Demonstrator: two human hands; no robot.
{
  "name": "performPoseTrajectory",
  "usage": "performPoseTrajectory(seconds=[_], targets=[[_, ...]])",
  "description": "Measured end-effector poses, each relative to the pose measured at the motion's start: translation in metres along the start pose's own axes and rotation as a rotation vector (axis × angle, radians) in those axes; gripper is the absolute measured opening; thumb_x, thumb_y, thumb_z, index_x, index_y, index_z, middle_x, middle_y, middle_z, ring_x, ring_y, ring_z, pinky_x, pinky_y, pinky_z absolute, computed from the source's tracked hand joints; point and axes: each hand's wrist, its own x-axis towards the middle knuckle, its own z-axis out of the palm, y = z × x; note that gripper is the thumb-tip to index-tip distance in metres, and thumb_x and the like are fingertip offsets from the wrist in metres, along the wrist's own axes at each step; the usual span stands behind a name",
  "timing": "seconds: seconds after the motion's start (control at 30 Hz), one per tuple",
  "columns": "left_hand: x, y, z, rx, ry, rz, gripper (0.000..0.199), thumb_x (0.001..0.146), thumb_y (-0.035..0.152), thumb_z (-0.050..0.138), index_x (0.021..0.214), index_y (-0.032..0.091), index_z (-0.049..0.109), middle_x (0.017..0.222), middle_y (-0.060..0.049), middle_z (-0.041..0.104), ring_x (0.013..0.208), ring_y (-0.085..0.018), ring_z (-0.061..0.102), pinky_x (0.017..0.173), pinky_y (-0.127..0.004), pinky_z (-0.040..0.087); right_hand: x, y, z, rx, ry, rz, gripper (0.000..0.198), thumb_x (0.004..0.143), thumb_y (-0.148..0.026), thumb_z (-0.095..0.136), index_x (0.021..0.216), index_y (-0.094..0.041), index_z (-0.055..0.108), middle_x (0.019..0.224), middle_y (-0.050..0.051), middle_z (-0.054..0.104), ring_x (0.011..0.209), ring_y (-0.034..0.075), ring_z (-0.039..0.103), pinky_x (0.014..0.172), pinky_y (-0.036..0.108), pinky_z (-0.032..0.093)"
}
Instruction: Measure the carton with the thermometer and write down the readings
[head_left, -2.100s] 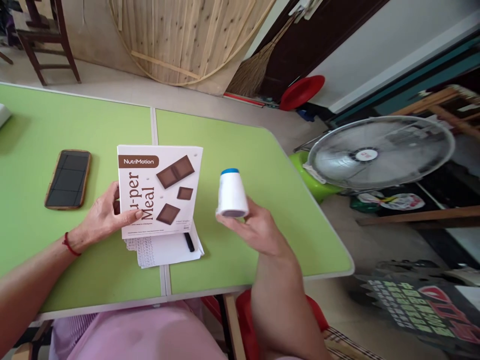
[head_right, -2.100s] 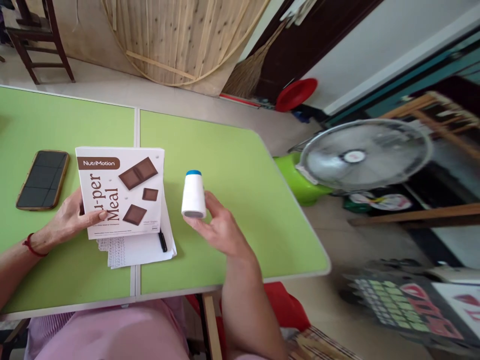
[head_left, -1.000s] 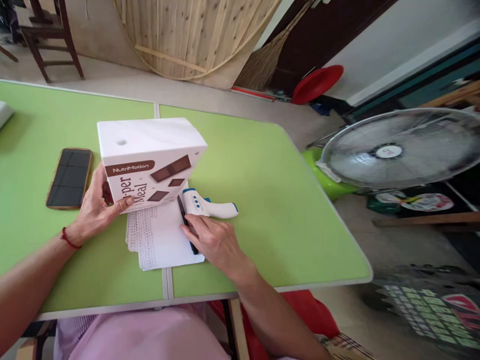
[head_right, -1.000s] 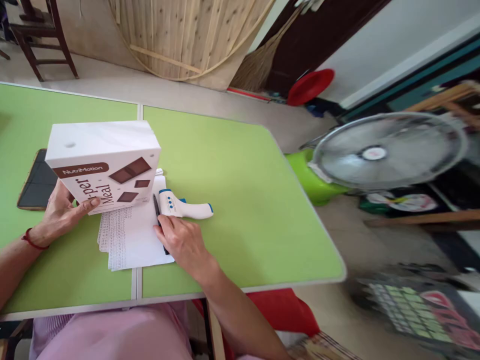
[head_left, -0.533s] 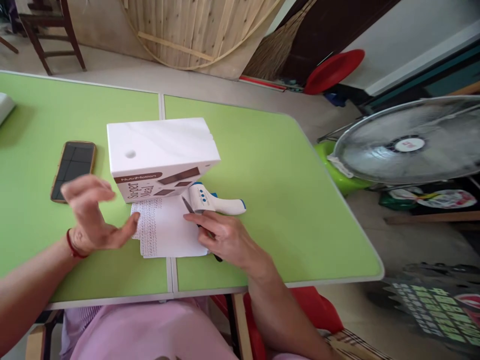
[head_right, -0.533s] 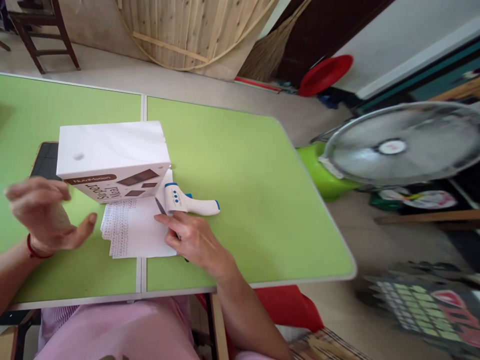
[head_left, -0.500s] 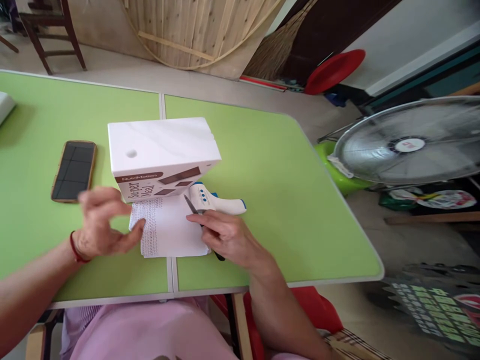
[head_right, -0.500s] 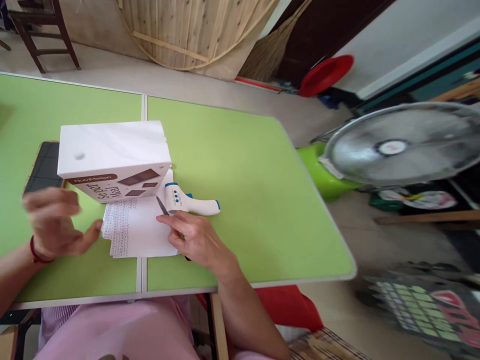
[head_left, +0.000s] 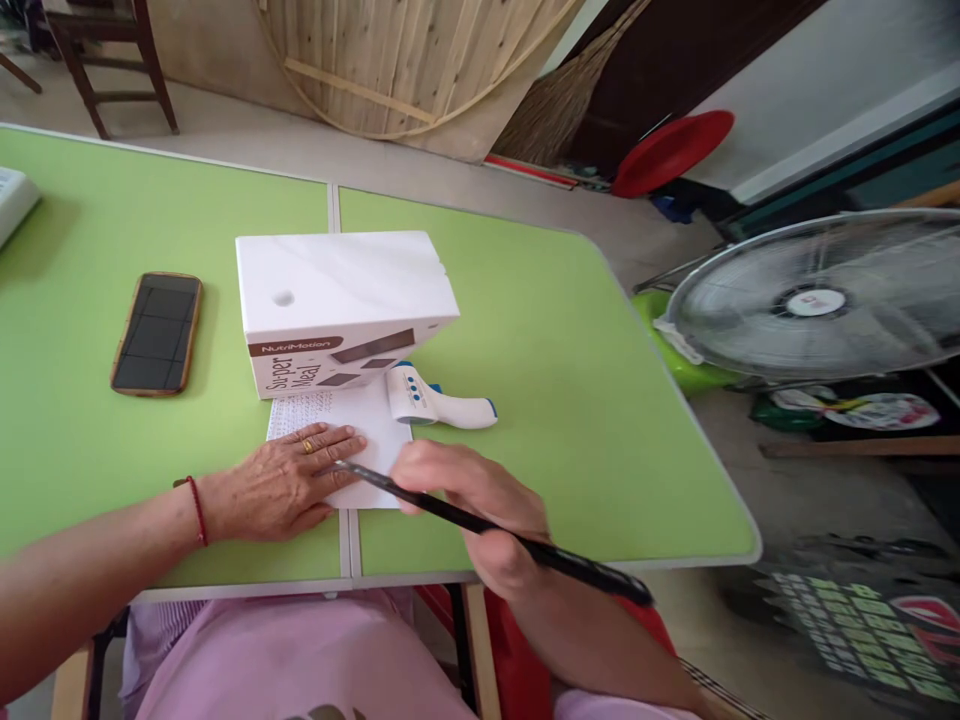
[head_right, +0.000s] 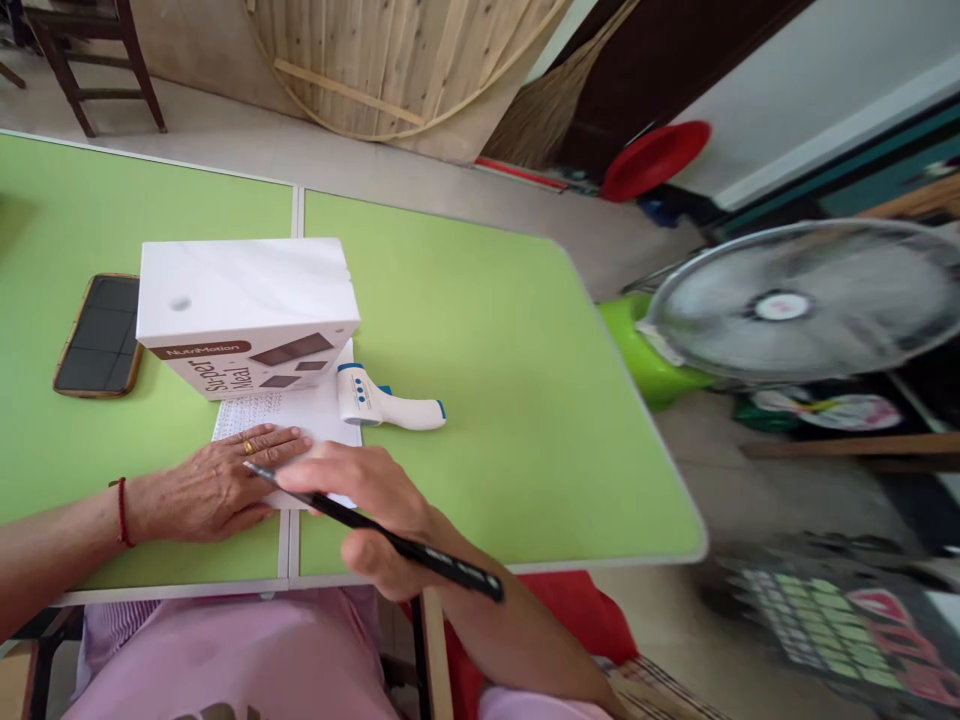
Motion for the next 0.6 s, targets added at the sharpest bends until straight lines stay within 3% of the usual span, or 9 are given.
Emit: performPoseTrajectory(seconds=[0.1, 0.17, 0.27, 0.4, 0.6], targets=[[0.001, 0.002, -0.001, -0.041, 0.026, -0.019, 0.041, 0.099, 0.028, 0.055, 0.135, 0.009, 0.055, 0.139, -0.02, 0.06, 0.138, -0.037, 0.05, 0.114, -0.053, 0.043, 0.016, 0.011, 0.016, 0.088, -0.005, 0.078, 0.031, 0.101, -0.042, 0.046, 0.103, -0.022, 0.07, 0.077, 0.003, 0.065, 0.072, 0.017, 0.064, 0.067, 0.034, 0.055], [0.002, 0.003, -0.001, -0.037, 0.035, -0.018, 0.041, 0.098, 0.029, 0.056, 0.135, 0.009, 0.056, 0.138, -0.02, 0.061, 0.137, -0.036, 0.05, 0.114, -0.052, 0.043, 0.019, 0.025, 0.026, 0.056, 0.115, 0.254, 0.013, 0.09, -0.031, 0.059, 0.095, -0.022, 0.068, 0.077, 0.001, 0.067, 0.066, 0.015, 0.063, 0.06, 0.029, 0.053], [0.002, 0.003, -0.001, -0.017, 0.026, -0.003, 0.042, 0.099, 0.027, 0.056, 0.136, 0.009, 0.055, 0.142, -0.02, 0.057, 0.14, -0.035, 0.047, 0.117, -0.052, 0.04, 0.014, 0.043, 0.037, 0.01, 0.258, 0.387, 0.007, 0.079, -0.023, 0.063, 0.086, -0.022, 0.062, 0.067, -0.003, 0.065, 0.053, 0.012, 0.058, 0.048, 0.024, 0.048], [0.001, 0.002, -0.002, -0.021, 0.034, 0.006, 0.039, 0.098, 0.029, 0.058, 0.131, 0.007, 0.059, 0.144, -0.022, 0.055, 0.139, -0.037, 0.048, 0.117, -0.053, 0.04, 0.007, 0.051, 0.039, -0.117, 0.365, 0.371, 0.007, 0.076, -0.021, 0.063, 0.08, -0.023, 0.058, 0.058, -0.005, 0.06, 0.047, 0.011, 0.054, 0.045, 0.023, 0.045], [0.0, 0.002, -0.005, -0.082, 0.022, 0.005, 0.04, 0.1, 0.03, 0.055, 0.133, 0.007, 0.057, 0.138, -0.021, 0.06, 0.136, -0.035, 0.052, 0.118, -0.054, 0.039, 0.012, 0.055, 0.038, -0.233, 0.319, 0.269, 0.005, 0.081, -0.023, 0.064, 0.079, -0.023, 0.059, 0.064, -0.003, 0.066, 0.055, 0.014, 0.061, 0.053, 0.025, 0.051]])
